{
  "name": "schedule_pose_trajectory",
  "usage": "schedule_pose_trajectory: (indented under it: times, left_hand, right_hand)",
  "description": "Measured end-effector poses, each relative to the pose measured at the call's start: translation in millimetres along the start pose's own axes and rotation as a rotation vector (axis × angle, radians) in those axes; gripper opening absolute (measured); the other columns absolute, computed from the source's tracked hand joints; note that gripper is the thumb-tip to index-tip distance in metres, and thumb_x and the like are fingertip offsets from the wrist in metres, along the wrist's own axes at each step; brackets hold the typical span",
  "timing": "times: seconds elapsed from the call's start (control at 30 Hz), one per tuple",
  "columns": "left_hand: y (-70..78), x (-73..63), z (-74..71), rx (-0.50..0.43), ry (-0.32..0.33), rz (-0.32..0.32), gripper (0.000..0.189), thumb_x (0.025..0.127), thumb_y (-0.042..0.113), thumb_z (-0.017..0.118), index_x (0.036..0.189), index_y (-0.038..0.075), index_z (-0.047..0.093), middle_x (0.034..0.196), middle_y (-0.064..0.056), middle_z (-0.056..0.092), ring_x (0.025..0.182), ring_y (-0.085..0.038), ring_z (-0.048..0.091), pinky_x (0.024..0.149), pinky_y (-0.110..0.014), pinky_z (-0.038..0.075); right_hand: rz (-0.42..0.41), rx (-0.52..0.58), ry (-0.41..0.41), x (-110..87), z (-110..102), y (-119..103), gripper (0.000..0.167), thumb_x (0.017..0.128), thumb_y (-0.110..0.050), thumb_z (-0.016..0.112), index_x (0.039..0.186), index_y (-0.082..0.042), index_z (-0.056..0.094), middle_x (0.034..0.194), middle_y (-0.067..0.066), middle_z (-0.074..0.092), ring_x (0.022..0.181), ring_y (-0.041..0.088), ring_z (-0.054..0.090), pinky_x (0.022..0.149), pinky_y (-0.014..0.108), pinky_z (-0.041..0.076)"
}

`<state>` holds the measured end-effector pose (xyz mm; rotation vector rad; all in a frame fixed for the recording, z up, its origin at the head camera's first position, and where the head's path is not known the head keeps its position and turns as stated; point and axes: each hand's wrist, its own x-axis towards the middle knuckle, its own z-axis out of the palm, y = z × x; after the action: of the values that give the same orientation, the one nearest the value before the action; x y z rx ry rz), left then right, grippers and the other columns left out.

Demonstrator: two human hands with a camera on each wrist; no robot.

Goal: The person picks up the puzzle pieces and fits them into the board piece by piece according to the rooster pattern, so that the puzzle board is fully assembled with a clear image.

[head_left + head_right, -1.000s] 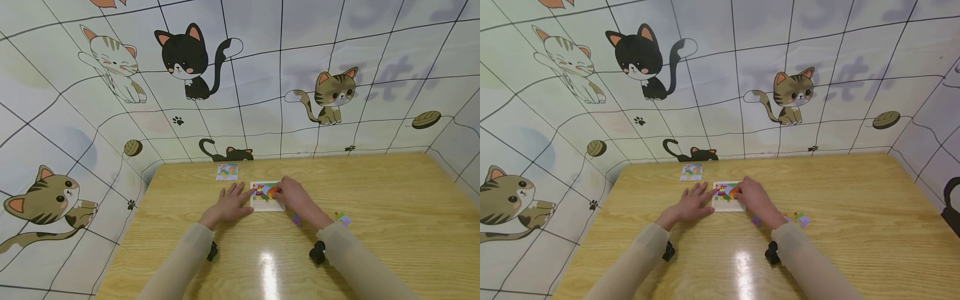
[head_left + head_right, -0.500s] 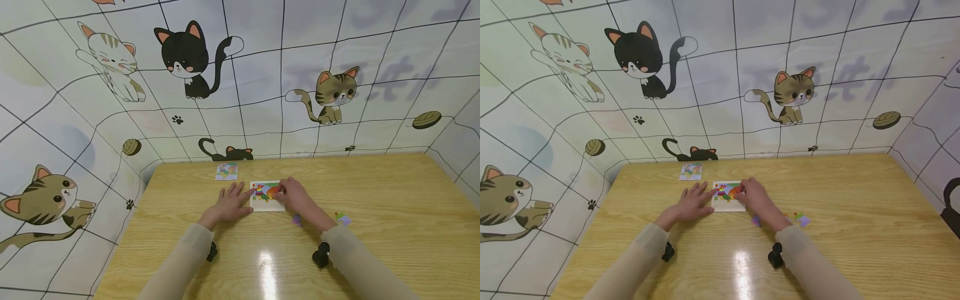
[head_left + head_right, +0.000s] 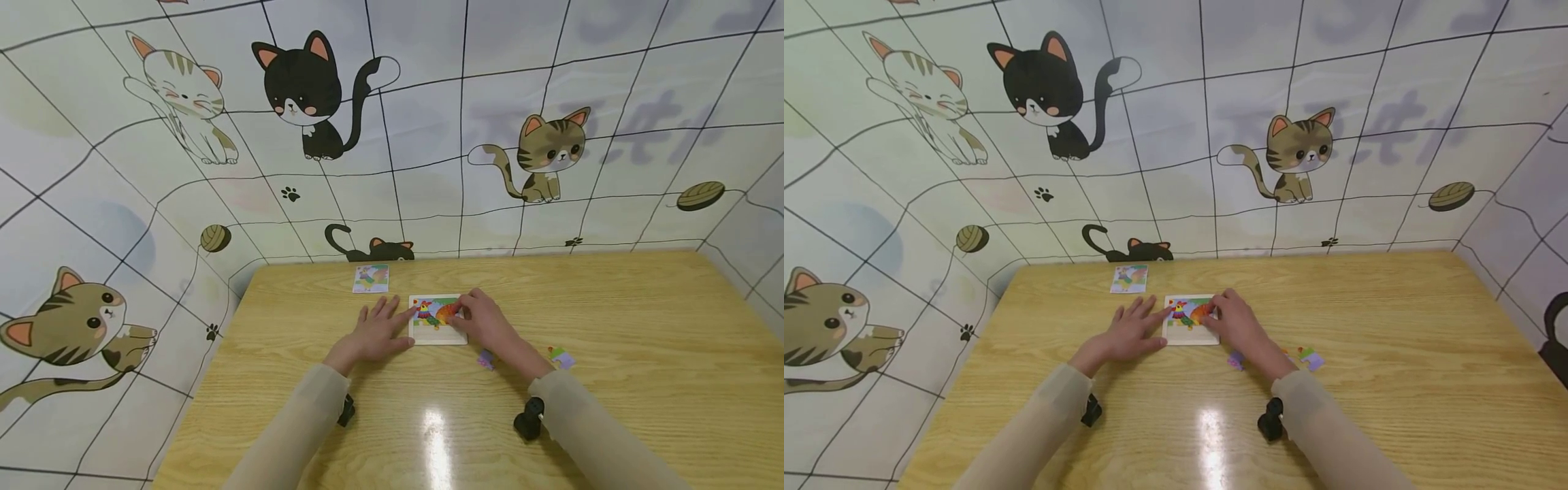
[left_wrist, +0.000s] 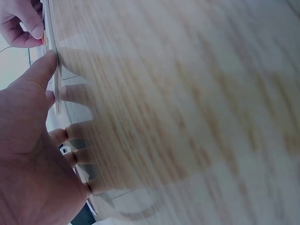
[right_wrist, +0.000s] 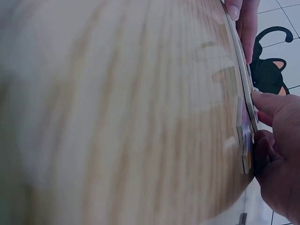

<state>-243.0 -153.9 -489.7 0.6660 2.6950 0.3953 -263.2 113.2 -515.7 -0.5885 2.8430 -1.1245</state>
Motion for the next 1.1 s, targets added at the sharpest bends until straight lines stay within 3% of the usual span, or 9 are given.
schedule_pose_trajectory:
  times: [0.37, 0.6, 0.83, 1.1]
  left_hand:
    - [-1.5, -0.9, 1.3, -0.002, -0.004, 0.000, 0.067, 0.106, 0.049, 0.050, 0.164, 0.027, 0.027, 0.171, -0.015, 0.009, 0.156, -0.040, 0.000, 0.118, -0.069, 0.004]
    - [-1.5, -1.1, 1.3, -0.009, -0.002, -0.001, 0.068, 0.105, 0.049, 0.051, 0.164, 0.025, 0.028, 0.171, -0.016, 0.009, 0.156, -0.041, 0.001, 0.117, -0.069, 0.004]
    - [-1.6, -0.7, 1.3, 0.002, -0.008, 0.002, 0.068, 0.105, 0.051, 0.050, 0.165, 0.028, 0.025, 0.171, -0.014, 0.007, 0.156, -0.039, -0.001, 0.118, -0.068, 0.002]
    - [-0.9, -0.5, 0.4, 0.000, -0.007, 0.001, 0.068, 0.105, 0.051, 0.050, 0.165, 0.028, 0.026, 0.171, -0.015, 0.007, 0.156, -0.039, -0.001, 0.118, -0.068, 0.002]
  right_hand:
    - [-0.053, 0.042, -0.057, 1.1, -6, 4, 0.015, 0.093, -0.015, 0.078, 0.097, -0.002, 0.070, 0.097, 0.007, 0.053, 0.077, 0.019, 0.049, 0.067, 0.033, 0.043]
    - [-0.040, 0.098, -0.129, 1.5, -12, 10, 0.022, 0.094, -0.013, 0.076, 0.109, 0.002, 0.073, 0.110, 0.010, 0.055, 0.083, 0.019, 0.051, 0.070, 0.033, 0.046]
    - [-0.040, 0.057, -0.089, 2.5, -10, 6, 0.013, 0.096, -0.013, 0.074, 0.102, -0.002, 0.073, 0.101, 0.009, 0.055, 0.083, 0.021, 0.052, 0.072, 0.036, 0.047]
    - [-0.080, 0.005, -0.092, -0.6, -8, 2, 0.027, 0.097, -0.012, 0.073, 0.123, -0.004, 0.073, 0.111, 0.012, 0.056, 0.080, 0.019, 0.051, 0.068, 0.034, 0.045]
